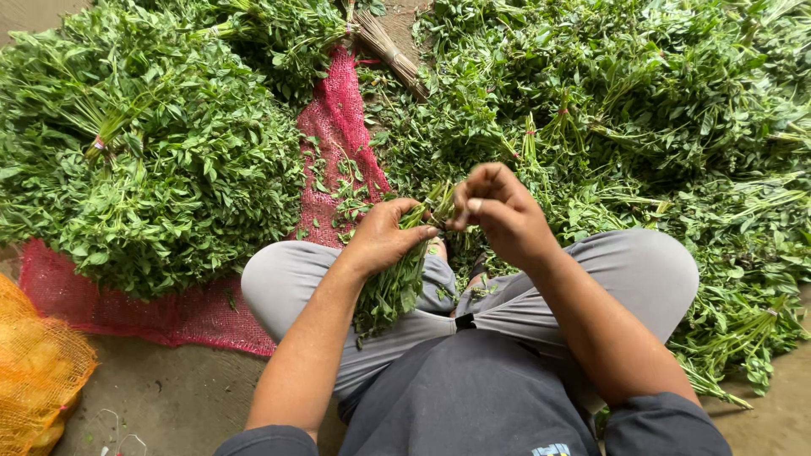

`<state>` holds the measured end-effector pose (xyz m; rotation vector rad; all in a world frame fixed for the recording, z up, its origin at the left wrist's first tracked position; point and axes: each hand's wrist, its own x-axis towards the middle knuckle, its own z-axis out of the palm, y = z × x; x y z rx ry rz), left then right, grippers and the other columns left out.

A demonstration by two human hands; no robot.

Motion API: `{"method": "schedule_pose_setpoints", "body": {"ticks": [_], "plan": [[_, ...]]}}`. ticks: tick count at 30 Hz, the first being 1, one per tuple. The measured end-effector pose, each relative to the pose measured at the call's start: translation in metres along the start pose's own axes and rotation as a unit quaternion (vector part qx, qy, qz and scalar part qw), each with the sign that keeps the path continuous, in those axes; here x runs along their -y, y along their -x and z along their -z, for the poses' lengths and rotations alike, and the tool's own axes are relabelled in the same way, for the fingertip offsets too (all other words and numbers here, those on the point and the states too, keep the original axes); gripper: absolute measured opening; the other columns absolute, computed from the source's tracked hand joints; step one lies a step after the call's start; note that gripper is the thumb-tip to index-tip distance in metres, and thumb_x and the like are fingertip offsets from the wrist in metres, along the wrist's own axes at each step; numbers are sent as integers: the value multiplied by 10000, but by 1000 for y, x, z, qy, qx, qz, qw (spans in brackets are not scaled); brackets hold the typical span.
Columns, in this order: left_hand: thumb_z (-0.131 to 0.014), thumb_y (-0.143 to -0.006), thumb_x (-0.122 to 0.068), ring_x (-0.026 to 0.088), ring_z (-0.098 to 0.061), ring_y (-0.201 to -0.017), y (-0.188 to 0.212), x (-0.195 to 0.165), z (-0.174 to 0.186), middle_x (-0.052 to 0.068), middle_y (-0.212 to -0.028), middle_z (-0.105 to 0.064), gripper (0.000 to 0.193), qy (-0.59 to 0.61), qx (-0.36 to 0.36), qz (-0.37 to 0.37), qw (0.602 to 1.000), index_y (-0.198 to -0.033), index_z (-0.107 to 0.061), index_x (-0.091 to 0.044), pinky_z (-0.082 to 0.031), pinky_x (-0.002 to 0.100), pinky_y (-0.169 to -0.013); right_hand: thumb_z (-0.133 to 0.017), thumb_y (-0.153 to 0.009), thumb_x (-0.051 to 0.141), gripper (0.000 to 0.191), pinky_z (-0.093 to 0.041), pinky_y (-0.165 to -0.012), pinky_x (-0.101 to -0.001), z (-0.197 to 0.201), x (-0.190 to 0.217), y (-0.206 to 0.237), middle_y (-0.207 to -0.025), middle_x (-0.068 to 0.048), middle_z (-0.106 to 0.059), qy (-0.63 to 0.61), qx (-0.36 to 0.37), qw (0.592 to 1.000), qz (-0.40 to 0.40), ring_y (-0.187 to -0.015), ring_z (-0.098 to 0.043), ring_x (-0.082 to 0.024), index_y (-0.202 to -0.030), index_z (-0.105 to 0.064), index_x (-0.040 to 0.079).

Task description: The person sits on the floor and repeatedly picks up bunches of leafy greens, aligns the stems, and places them into a growing pile. The person also removes stray leaves and adjusts the bundles by hand.

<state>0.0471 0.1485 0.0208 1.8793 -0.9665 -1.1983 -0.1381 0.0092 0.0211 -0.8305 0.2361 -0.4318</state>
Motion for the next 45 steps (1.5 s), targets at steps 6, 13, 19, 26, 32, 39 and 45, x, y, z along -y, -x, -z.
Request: {"method": "schedule_pose_setpoints", "body": {"ticks": [6, 13, 19, 26, 32, 39, 45], "plan": [[-802, -879, -147, 93, -680, -830, 6, 10, 2, 54, -958, -765, 295, 207, 70, -24, 976, -1136, -731, -21, -566, 269, -754, -574, -902, 26, 605, -415, -535, -227, 16, 9, -12, -1076, -90, -688, -80, -101, 992, -4, -560, -423, -43, -1487, -452, 127], [-745, -948, -101, 124, -714, -901, -7, 34, 15, 74, -1033, -773, 299, 378, 7, -63, 924, -1220, -682, 6, -591, 286, -835, -701, -969, 202, 187, -447, -548, -245, 8, -1, -1, -803, 9, -647, 525, -50, 850, 19, -636, -545, -76, -1126, -717, 101], [-812, -879, -130, 73, -663, -811, -8, 25, 1, 19, -941, -755, 286, 132, -51, -49, 989, -1133, -735, -24, -558, 239, -714, -606, -1098, 245, 196, -507, -682, -245, -16, -1, 0, -1168, -47, -659, 440, 107, 869, 198, -812, -622, -124, -1244, -675, 134], [-836, -862, -85, 98, -668, -748, 5, 18, -1, 25, -887, -730, 268, 270, 30, 10, 962, -1084, -718, 8, -569, 252, -665, -501, -1130, 204, 222, -337, -483, -218, 14, 12, -28, -1252, -111, -679, -73, -105, 992, 17, -518, -374, -41, -1233, -671, 104], [-737, -911, -96, 95, -700, -926, 1, 23, 3, 21, -1025, -757, 349, 349, -4, -35, 936, -1249, -667, -46, -577, 250, -861, -533, -1093, 220, 210, -385, -510, -231, 35, 5, -19, -1282, -119, -715, -98, -80, 991, 44, -525, -411, -53, -1171, -649, 63], [-735, -924, -76, 101, -657, -946, -10, 33, 7, 19, -1082, -720, 385, 308, -69, -56, 947, -1296, -645, -33, -560, 276, -854, -655, -1021, 166, 152, -549, -756, -293, -3, 8, 10, -1165, -137, -721, 349, 131, 919, 129, -948, -659, -145, -934, -691, 47], [-726, -951, -83, 90, -622, -927, -6, 33, -9, 22, -1069, -702, 378, 254, -7, -55, 966, -1318, -648, -41, -540, 270, -818, -649, -965, 188, 233, -418, -594, -213, -14, 14, -3, -1358, -20, -649, 83, 28, 992, 88, -656, -475, -12, -1145, -666, 42]]}}
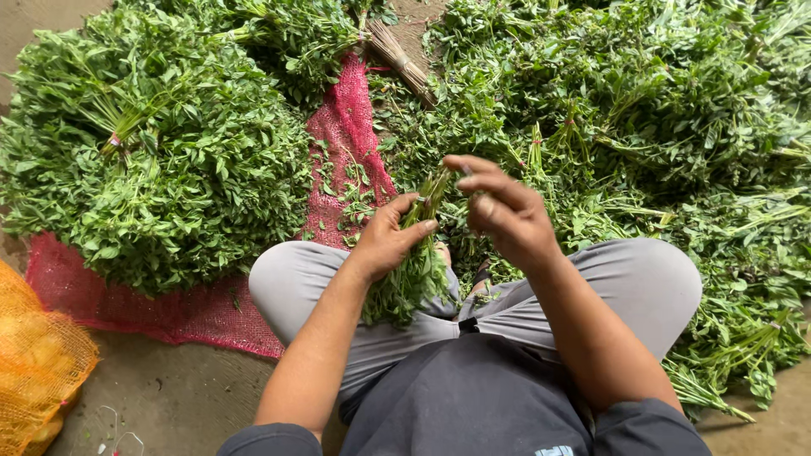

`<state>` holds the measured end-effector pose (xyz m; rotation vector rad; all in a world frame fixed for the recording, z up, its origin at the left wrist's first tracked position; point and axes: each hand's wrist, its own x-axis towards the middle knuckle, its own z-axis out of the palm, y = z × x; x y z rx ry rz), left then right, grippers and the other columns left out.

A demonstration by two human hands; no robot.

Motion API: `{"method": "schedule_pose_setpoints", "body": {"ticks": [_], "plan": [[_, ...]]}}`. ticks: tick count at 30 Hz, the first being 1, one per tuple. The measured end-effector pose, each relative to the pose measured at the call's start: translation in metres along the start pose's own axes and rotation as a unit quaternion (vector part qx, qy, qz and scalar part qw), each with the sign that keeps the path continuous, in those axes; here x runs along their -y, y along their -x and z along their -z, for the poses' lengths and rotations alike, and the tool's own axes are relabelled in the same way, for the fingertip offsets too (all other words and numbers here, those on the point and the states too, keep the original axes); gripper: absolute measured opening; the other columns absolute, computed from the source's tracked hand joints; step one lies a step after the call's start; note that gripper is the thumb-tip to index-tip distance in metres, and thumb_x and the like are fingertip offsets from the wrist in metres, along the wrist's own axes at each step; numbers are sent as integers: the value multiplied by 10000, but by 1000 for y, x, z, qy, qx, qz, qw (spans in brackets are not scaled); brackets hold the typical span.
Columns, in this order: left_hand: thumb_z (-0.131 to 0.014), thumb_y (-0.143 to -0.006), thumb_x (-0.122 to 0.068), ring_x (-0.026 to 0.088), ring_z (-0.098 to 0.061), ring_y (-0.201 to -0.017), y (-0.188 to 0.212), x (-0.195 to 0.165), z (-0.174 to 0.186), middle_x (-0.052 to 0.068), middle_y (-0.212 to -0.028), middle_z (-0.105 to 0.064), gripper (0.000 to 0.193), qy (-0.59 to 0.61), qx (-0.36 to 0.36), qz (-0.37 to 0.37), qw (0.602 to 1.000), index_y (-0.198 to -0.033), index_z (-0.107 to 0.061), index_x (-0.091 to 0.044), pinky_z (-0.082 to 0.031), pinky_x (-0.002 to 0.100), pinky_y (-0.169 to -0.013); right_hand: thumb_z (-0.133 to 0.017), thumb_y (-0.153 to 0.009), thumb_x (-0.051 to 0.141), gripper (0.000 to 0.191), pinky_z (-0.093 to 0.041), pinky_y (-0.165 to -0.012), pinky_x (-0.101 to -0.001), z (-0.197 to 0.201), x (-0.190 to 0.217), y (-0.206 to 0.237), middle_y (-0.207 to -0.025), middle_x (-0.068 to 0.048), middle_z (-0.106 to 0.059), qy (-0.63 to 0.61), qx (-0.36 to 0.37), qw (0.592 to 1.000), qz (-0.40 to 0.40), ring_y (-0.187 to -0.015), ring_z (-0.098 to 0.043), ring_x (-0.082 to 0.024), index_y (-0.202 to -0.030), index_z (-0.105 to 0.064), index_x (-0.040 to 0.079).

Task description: The person sits on the floor and repeatedly picks up bunches of leafy greens, aligns the stems, and places them into a growing pile. The person also removes stray leaves and adjusts the bundles by hand.

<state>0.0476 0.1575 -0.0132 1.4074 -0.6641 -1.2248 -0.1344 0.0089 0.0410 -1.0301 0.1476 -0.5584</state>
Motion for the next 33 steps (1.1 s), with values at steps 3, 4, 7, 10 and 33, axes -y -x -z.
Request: {"method": "schedule_pose_setpoints", "body": {"ticks": [3, 4, 7, 10, 33], "plan": [[-681, -967, -104, 87, -648, -945, 1, -4, 1, 12, -1074, -712, 353, 18, -7, 4, 1000, -1312, -623, -55, -559, 268, -843, -669, -1079, 199, 226, -433, -636, -243, 9, -7, 1, -977, -60, -673, 5, -27, 999, -16, -703, -512, -66, -1009, -702, -14], [-667, -972, -110, 90, -659, -946, 1, -6, 3, 14, -1063, -714, 351, 27, -4, 6, 1000, -1315, -609, -59, -564, 271, -844, -682, -1070, 191, 224, -432, -628, -242, 11, -12, 2, -938, -55, -652, 66, -34, 996, -58, -701, -516, -71, -997, -697, -21], [-644, -1018, -119, 102, -666, -975, 1, -11, 6, 37, -1072, -718, 312, 30, 42, -23, 998, -1314, -600, -30, -562, 280, -885, -716, -1021, 166, 195, -469, -646, -241, 11, -35, 5, -883, -36, -637, 213, -63, 965, -141, -734, -564, -79, -1007, -671, -23], [-635, -1017, -130, 92, -652, -995, 2, -13, 4, 31, -1101, -699, 330, -2, 87, -16, 996, -1327, -580, -30, -556, 276, -883, -726, -957, 132, 221, -554, -741, -246, 8, -56, 3, -951, -17, -700, 238, -94, 957, -135, -830, -652, -79, -1117, -639, 6], [-632, -1050, -151, 145, -644, -961, 12, -16, 13, 37, -1040, -699, 266, -66, 58, -122, 989, -1305, -605, -82, -530, 322, -896, -526, -1115, 242, 269, -590, -905, -395, 8, -28, 31, -1398, -203, -642, -394, -160, 903, -71, -607, -544, -120, -1166, -647, 7]]}}
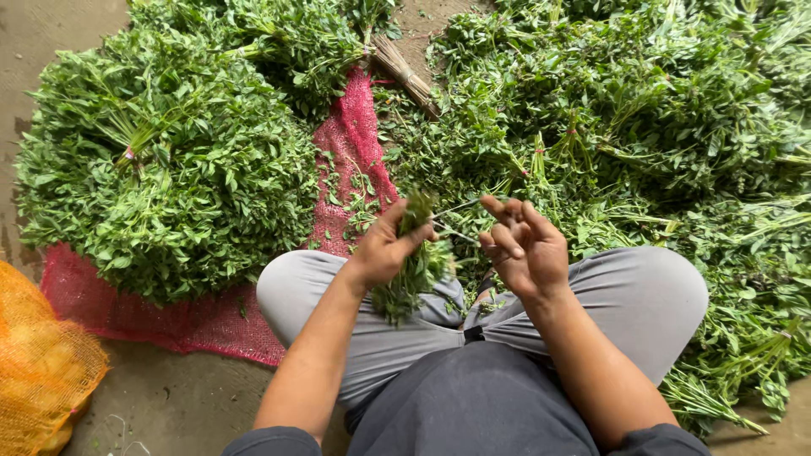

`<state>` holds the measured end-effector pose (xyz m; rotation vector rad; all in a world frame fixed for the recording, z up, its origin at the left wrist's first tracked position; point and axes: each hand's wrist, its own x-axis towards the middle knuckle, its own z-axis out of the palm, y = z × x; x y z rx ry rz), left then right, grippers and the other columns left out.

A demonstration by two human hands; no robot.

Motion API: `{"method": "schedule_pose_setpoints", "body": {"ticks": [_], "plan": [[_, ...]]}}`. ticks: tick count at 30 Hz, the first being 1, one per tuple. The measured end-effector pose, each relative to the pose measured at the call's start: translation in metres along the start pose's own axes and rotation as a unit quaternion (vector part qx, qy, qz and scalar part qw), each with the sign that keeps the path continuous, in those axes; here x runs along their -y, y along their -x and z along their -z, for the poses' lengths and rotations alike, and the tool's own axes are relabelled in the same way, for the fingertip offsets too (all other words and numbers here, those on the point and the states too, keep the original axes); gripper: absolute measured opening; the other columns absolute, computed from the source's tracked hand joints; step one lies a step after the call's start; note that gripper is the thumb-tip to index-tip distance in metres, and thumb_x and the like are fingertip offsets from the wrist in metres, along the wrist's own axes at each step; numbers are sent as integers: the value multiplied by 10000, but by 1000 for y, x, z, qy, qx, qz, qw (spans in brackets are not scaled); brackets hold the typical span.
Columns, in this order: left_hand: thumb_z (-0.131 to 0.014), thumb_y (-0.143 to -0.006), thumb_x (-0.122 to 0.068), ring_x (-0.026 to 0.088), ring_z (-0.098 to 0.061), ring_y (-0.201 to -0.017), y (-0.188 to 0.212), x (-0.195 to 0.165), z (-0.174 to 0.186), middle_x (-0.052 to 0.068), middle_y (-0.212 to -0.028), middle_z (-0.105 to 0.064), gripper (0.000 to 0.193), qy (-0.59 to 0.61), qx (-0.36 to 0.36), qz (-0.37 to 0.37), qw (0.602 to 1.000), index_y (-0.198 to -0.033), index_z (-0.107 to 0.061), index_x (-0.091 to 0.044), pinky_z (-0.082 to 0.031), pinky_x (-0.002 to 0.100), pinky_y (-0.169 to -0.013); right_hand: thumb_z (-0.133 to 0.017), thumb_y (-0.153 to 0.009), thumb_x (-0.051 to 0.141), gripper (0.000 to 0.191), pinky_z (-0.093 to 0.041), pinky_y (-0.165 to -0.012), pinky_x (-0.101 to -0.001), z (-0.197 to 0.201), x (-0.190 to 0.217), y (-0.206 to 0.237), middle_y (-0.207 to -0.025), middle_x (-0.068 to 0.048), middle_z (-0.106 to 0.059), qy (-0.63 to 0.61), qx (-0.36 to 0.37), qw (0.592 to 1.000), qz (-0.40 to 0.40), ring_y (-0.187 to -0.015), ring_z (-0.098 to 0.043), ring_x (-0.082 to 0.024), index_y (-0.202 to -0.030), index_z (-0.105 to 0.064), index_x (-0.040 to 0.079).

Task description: The person sits on the floor and repeatedly picks up bunches of leafy greens, aligns the stems, and places them into a growing pile. The person also removes stray leaves and adjusts the bundles by hand.

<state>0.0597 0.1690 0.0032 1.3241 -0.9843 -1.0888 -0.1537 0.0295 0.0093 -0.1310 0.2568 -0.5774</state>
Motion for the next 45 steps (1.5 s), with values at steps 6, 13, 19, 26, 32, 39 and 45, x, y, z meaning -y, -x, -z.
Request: {"method": "schedule_pose_setpoints", "body": {"ticks": [6, 13, 19, 26, 32, 39, 45], "plan": [[-643, -958, -161, 368, -677, -943, -4, 4, -21, 182, -1045, -705, 302, -435, 42, -20, 899, -1247, -601, -85, -526, 453, -800, -675, -910, 231, 624, -599, -559, -370, -52, 24, -12, -1556, -35, -487, 617, 132, 768, -112, -635, -637, -121, -1482, -434, 165], [-674, -1009, -153, 237, -649, -829, -14, 1, 1, 101, -946, -673, 278, -21, 2, 86, 996, -1254, -600, -47, -564, 376, -744, -724, -972, 207, 197, -567, -690, -372, -36, -27, 31, -960, -70, -637, 759, 138, 616, 160, -783, -672, -207, -887, -634, 53], [-681, -1023, -77, 182, -609, -907, 12, 0, -20, 43, -999, -626, 242, -9, 81, -67, 994, -1259, -629, -75, -540, 358, -809, -650, -1001, 155, 229, -583, -745, -391, -5, 3, 18, -1180, -168, -652, 177, 29, 984, -5, -640, -659, -149, -1088, -640, -57], [-596, -950, -79, 348, -656, -933, -7, 9, -27, 120, -1053, -652, 294, -518, 35, -26, 854, -1242, -625, -90, -525, 476, -727, -653, -941, 137, 423, -590, -689, -384, -31, -1, 18, -1411, -53, -568, 667, 94, 738, 39, -751, -686, -154, -1350, -563, 85], [-663, -1040, -89, 336, -628, -849, -10, 27, -28, 135, -1041, -641, 183, 82, -21, 56, 995, -1222, -644, -101, -517, 369, -816, -710, -992, 116, 163, -530, -649, -343, 25, -27, 28, -955, -77, -561, 546, -52, 827, 124, -683, -558, -133, -1097, -692, -9], [-668, -865, -28, 289, -632, -889, -2, 17, -23, 86, -958, -617, 372, -441, 40, -236, 865, -1226, -645, -115, -514, 431, -737, -628, -1140, 175, 371, -561, -657, -343, 31, 11, 3, -789, -63, -620, 166, 36, 982, -80, -567, -550, -94, -1331, -712, -132], [-601, -873, -76, 351, -633, -981, -21, 50, -26, 149, -1055, -625, 370, -398, -67, -118, 907, -1239, -646, -60, -529, 457, -807, -722, -873, 51, 419, -552, -882, -363, -2, -38, 7, -1523, -206, -422, 796, 135, 560, 183, -1075, -626, -275, -1277, -634, -19]]}}
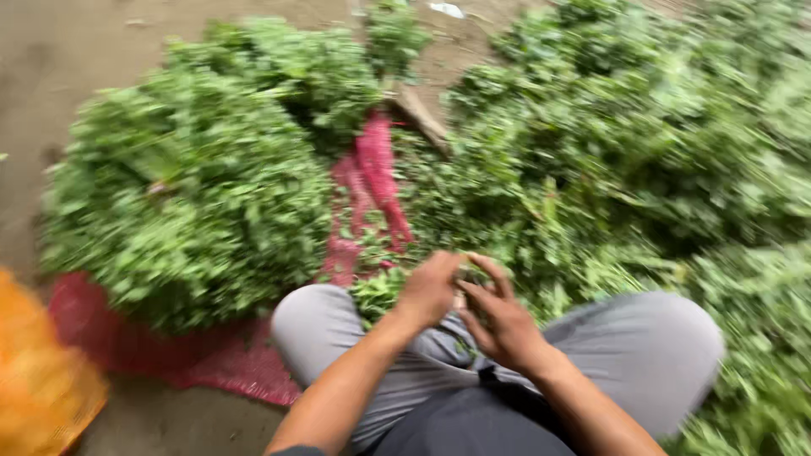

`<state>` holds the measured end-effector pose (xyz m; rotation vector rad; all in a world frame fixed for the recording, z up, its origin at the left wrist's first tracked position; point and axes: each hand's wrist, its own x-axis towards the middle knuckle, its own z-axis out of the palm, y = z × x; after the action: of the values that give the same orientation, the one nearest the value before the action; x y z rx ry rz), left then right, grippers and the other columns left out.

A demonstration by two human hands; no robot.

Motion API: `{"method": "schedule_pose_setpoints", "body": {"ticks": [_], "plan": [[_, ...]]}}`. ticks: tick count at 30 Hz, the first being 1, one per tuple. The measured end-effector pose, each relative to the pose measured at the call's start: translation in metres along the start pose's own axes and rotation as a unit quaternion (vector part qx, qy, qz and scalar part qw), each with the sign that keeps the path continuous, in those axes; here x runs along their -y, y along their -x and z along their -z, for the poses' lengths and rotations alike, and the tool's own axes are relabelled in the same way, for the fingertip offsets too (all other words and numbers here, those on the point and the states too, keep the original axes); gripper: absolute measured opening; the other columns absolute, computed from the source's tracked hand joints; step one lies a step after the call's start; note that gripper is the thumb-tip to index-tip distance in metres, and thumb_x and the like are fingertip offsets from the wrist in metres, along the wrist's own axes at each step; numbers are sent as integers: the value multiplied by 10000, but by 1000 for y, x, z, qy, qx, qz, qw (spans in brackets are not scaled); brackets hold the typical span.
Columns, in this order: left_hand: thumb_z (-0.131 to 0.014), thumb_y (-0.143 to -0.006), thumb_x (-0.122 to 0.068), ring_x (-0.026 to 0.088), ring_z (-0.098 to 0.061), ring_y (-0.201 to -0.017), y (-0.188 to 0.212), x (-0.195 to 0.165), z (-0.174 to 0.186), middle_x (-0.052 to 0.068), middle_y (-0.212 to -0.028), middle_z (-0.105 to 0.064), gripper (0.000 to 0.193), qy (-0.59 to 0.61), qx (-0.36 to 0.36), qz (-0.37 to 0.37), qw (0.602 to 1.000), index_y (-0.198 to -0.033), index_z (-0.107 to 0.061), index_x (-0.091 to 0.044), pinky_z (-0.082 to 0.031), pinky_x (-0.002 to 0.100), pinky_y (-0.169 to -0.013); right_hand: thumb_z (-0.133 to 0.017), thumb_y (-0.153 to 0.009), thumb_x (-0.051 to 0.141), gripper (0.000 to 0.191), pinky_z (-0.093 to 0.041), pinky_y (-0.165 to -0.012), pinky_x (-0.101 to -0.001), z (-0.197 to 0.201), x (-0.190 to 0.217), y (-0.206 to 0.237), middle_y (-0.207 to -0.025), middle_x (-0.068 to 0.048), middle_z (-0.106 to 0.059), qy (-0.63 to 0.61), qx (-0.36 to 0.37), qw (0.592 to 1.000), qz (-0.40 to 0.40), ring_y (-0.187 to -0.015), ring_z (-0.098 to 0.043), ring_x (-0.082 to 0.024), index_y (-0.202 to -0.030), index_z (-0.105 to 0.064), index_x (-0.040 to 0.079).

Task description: The person sits on the floor and repeatedly picks up bunches of leafy greens, aligns the stems, and places them into a growing pile. The person also removes stray leaves and adjusts the bundles by hand.

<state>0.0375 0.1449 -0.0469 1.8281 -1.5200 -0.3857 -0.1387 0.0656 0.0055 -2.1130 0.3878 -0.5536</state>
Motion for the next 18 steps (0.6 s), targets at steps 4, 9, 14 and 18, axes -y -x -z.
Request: {"method": "schedule_pose_setpoints", "body": {"ticks": [4, 9, 14, 18], "plan": [[-613, -1037, -128, 187, -660, -971, 1, 23, -5, 103, -1092, -706, 207, 256, -97, 134, 952, -1212, -623, -17, -528, 331, -884, -714, -946, 45, 329, -537, -1044, -400, 13, 0, 20, -1555, -216, -396, 17, -119, 993, 10, -1302, -598, -329, -1259, -623, 3], [-601, -1052, -130, 130, -679, -956, -12, 7, 73, 32, -1110, -637, 178, 388, -253, 43, 885, -1216, -558, -79, -548, 299, -862, -696, -953, 50, 207, -524, -1059, -431, 63, -15, 54, -1453, -165, -571, -39, -139, 985, -95, -1304, -608, -312, -1157, -682, 18], [-588, -1057, -116, 161, -671, -988, -58, 21, 126, 60, -1159, -615, 208, 279, -339, 4, 898, -1250, -537, -57, -545, 317, -875, -594, -965, 7, 197, -608, -1060, -402, 162, -70, 99, -1385, -149, -652, -174, -319, 906, -218, -1228, -656, -250, -1099, -726, 64], [-577, -1062, -105, 185, -665, -1014, -64, 62, 87, 82, -1198, -598, 232, 230, -268, 92, 931, -1277, -520, -39, -542, 332, -885, -593, -1012, 48, 169, -652, -777, -304, 285, -178, 140, -1111, -132, -723, -90, -518, 797, -298, -937, -747, -179, -1130, -680, -35]]}}
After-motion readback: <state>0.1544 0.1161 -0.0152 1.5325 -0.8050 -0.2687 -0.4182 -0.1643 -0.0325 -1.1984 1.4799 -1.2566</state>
